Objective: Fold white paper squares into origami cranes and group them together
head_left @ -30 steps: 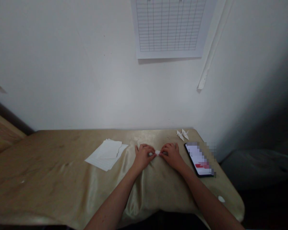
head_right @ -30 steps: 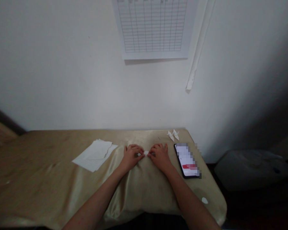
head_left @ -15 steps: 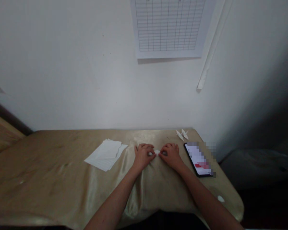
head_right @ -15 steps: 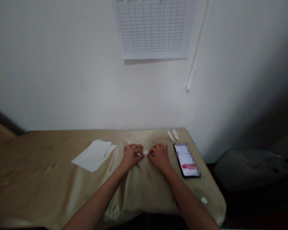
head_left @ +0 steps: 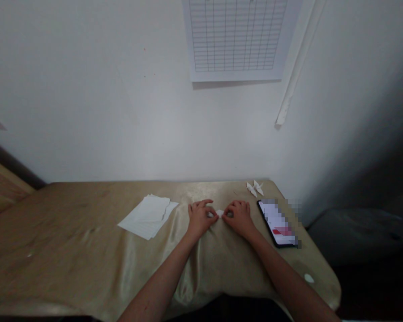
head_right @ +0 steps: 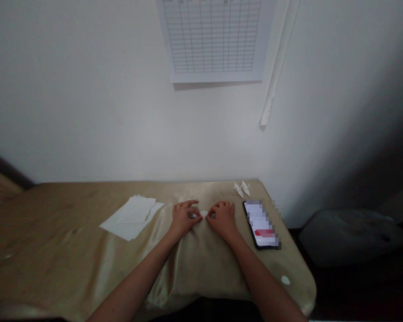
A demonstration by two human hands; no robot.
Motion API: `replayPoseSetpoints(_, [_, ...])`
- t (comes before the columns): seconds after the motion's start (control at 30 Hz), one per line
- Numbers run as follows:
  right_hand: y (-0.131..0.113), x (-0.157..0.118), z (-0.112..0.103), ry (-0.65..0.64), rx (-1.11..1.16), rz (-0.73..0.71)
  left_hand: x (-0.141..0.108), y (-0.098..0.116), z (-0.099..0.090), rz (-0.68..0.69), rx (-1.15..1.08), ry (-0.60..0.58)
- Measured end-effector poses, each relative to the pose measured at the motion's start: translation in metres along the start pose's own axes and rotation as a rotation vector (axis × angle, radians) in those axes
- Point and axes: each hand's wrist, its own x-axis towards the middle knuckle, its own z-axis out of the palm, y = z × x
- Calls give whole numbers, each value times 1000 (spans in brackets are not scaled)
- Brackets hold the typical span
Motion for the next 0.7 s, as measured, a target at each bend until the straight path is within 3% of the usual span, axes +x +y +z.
replayPoseSetpoints(0.7, [-5,3,0,1,29,83,-1,4,0,-1,37,24])
